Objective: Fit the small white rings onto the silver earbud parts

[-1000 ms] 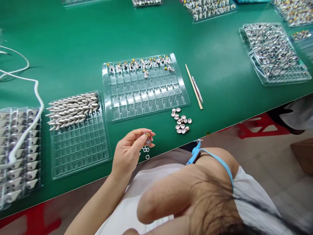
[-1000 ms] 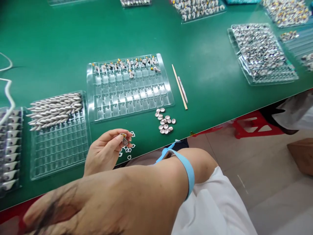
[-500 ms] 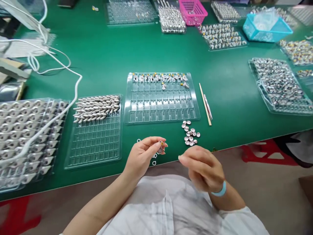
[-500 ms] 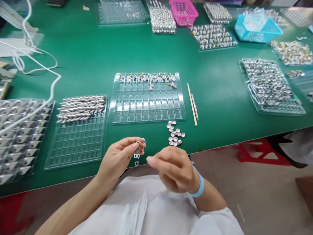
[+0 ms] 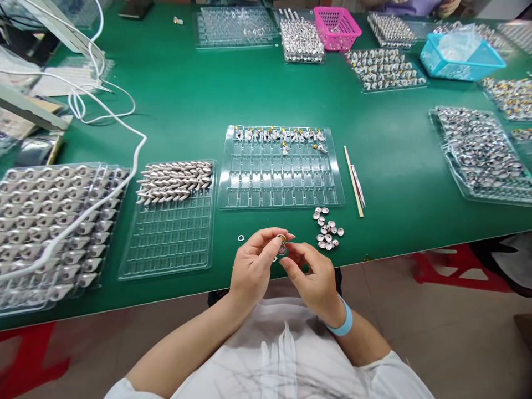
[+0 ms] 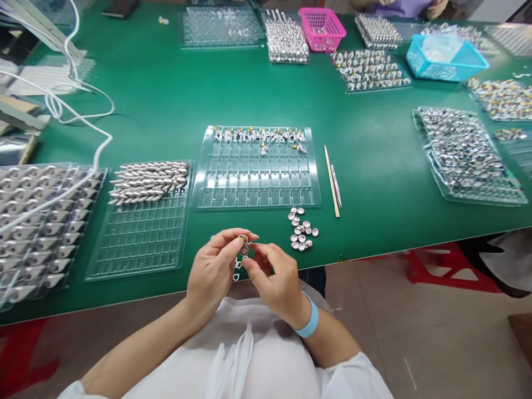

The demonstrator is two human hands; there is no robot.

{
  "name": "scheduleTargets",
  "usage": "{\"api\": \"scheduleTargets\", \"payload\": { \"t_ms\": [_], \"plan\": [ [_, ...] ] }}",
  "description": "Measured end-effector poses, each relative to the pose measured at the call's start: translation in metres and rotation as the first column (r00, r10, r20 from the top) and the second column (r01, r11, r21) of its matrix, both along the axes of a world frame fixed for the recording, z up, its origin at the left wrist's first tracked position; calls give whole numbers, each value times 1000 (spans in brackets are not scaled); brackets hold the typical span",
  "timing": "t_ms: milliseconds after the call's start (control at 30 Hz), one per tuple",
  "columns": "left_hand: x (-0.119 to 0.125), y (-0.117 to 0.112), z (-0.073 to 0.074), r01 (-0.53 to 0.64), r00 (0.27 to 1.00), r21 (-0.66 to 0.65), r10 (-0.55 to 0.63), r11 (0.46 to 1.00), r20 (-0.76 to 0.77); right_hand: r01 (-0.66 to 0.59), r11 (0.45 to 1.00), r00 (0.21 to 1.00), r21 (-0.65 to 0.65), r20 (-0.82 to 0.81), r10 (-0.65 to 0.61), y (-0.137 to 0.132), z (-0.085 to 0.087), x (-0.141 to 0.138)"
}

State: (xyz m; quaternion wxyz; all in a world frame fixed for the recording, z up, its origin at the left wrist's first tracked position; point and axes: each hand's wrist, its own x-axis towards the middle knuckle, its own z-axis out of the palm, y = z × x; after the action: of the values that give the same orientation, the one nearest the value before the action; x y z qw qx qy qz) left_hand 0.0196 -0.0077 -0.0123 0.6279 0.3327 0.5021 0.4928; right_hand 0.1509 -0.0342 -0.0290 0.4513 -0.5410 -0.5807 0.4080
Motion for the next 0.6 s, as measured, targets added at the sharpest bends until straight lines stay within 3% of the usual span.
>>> {"api": "scheduleTargets", "payload": {
  "t_ms": [167,267,433,600],
  "plan": [
    [3,-4,0,21,1000,31,-21,999,-18,-22,980,941,-199,-336,-47,2,-5,-7],
    [3,-4,-1,33,997,68,-28,997,-73,25,976,926,-215,-362,-104,1,-6,-9],
    [4,-1,0,54,992,86,-44,995,-115,167,985,970,-31,-175,-170,-6,-12,-2],
    [5,0,-1,80,986,21,-76,997,-149,181,953,978,244,56,-201,-4,-14,7]
  ]
}}
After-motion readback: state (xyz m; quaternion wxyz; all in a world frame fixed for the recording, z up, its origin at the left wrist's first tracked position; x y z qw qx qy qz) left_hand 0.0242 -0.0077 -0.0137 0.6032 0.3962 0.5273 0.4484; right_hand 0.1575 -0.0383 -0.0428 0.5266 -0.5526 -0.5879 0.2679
